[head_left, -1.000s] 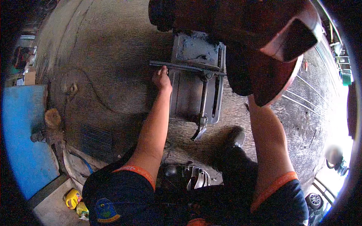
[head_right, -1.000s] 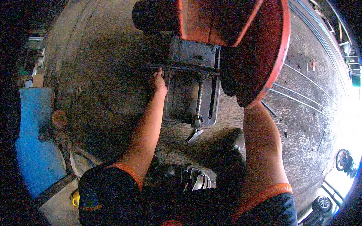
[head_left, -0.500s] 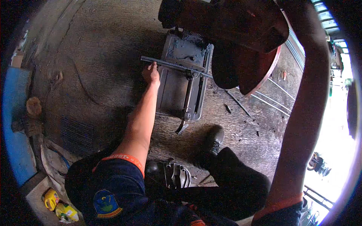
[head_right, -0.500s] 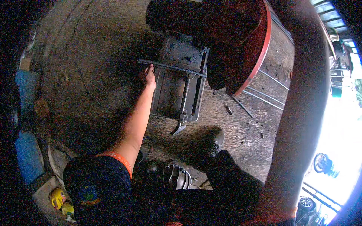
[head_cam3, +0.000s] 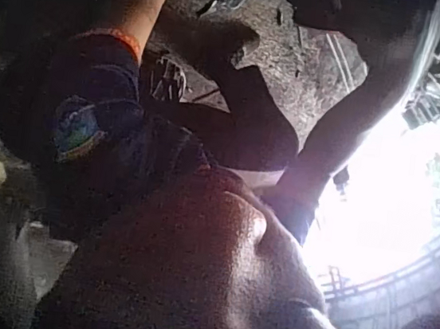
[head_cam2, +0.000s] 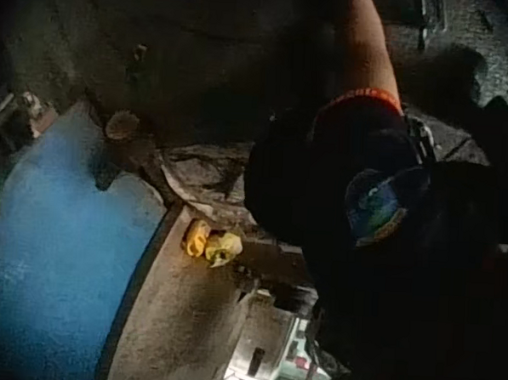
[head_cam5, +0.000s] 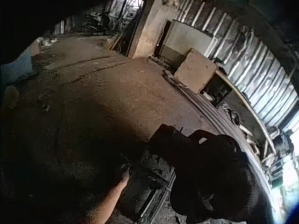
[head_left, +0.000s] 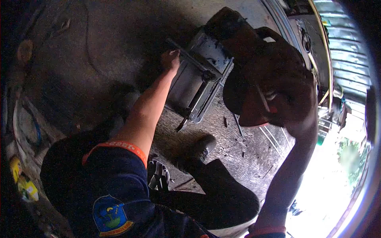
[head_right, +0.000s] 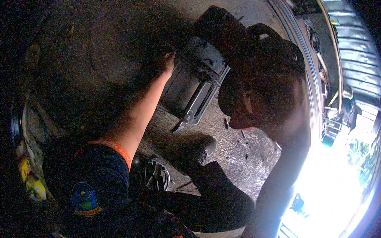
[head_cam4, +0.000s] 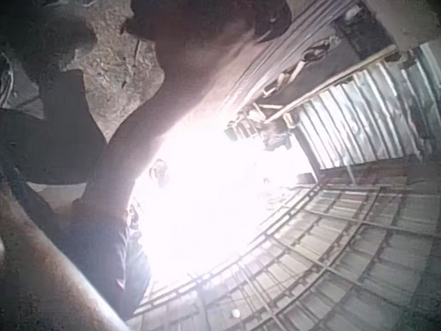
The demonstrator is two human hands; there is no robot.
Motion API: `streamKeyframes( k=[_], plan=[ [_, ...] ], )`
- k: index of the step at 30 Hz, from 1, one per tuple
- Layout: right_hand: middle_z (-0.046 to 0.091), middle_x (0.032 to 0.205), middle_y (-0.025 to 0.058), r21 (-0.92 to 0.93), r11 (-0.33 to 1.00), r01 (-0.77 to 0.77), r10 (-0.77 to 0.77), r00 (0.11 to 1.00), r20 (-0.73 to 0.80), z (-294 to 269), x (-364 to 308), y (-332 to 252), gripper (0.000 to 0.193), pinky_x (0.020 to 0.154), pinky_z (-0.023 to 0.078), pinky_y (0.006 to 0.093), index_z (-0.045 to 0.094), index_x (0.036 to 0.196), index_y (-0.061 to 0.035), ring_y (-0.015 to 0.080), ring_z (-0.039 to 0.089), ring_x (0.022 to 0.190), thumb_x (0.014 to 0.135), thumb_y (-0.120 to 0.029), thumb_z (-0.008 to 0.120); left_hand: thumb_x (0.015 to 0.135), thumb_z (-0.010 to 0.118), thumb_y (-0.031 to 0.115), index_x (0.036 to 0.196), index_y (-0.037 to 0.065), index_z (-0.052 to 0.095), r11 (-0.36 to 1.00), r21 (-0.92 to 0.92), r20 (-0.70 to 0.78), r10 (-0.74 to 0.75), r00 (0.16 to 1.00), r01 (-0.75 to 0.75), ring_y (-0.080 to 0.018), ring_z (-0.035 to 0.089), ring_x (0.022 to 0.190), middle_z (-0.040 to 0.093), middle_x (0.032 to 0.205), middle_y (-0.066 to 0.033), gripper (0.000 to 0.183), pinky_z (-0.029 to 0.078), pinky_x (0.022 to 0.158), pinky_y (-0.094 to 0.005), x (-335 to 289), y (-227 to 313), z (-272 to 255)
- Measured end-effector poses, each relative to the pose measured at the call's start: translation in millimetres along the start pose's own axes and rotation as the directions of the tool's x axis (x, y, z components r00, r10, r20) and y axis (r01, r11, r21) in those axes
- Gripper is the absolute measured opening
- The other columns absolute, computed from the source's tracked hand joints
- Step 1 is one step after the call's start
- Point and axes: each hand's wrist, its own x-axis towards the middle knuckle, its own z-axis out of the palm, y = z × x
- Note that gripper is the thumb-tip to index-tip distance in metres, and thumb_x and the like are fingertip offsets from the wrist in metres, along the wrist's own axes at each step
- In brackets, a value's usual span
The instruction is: Cutting metal rods with a chop saw.
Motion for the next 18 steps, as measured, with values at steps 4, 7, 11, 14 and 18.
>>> streamKeyframes(
  k=[4, 7, 11, 14, 18],
  plan=[
    [0.066, 0.097, 0.0123, 0.062, 0.987, -0.147, 0.13, 0.968, 0.214, 17, -24, -9, 0.031, 0.083, 0.046, 0.0416, 0.068, 0.095, -0.01, 0.03, 0.062, 0.087, 0.067, -0.023, 0.071, 0.084, 0.065, 0.029, 0.097, -0.001, 0.07, 0.977, -0.077, 0.084, -0.193, 0.978, 0.2, -0.033, 0.068, 0.088, 0.07, 0.094, -0.0202, 0.033, 0.05, 0.076, -0.0413, -6, 10, -5],
    [0.066, 0.092, 0.0109, -0.053, 0.996, -0.076, 0.085, 0.978, 0.193, 37, -35, -13, 0.025, 0.088, 0.045, 0.0438, 0.067, 0.088, -0.0111, 0.0315, 0.061, 0.087, 0.066, -0.02, 0.068, 0.083, 0.065, 0.032, 0.098, 0.0, 0.07, 0.981, -0.179, -0.008, 0.068, 0.998, -0.068, -0.0353, 0.066, 0.091, 0.069, 0.094, -0.0209, 0.035, 0.05, 0.078, -0.0434, -7, 3, -4],
    [0.064, 0.069, 0.0086, -0.245, 0.967, 0.07, -0.076, 0.997, -0.014, 65, -39, -28, 0.01, 0.084, 0.042, 0.0433, 0.065, 0.067, -0.0075, 0.0303, 0.06, 0.071, 0.06, -0.013, 0.06, 0.082, 0.067, 0.033, 0.1, 0.001, 0.069, 0.95, 0.167, -0.007, 0.269, 0.963, -0.264, -0.0388, 0.063, 0.097, 0.067, 0.098, -0.0223, 0.037, 0.049, 0.083, -0.0464, -2, -8, -1],
    [0.064, 0.064, 0.0073, -0.153, 0.983, 0.104, -0.116, 0.99, -0.074, 81, -41, -43, 0.007, 0.081, 0.043, 0.0422, 0.065, 0.063, -0.0082, 0.03, 0.06, 0.066, 0.06, -0.01, 0.059, 0.082, 0.066, 0.035, 0.1, 0.001, 0.069, 0.998, 0.022, 0.007, 0.056, 0.998, -0.056, -0.04, 0.062, 0.098, 0.066, 0.101, -0.0229, 0.038, 0.049, 0.086, -0.0468, -2, -7, 2],
    [0.064, 0.063, 0.0062, -0.184, 0.975, 0.123, -0.134, 0.99, -0.051, 90, -45, -54, 0.008, 0.077, 0.045, 0.0418, 0.064, 0.062, -0.009, 0.0285, 0.062, 0.067, 0.06, -0.005, 0.058, 0.083, 0.066, 0.034, 0.103, 0.0, 0.068, 0.992, -0.128, -0.064, 0.009, 0.998, -0.017, -0.04, 0.061, 0.102, 0.064, 0.107, -0.0237, 0.039, 0.048, 0.088, -0.0467, -2, -5, 7]
  ],
)
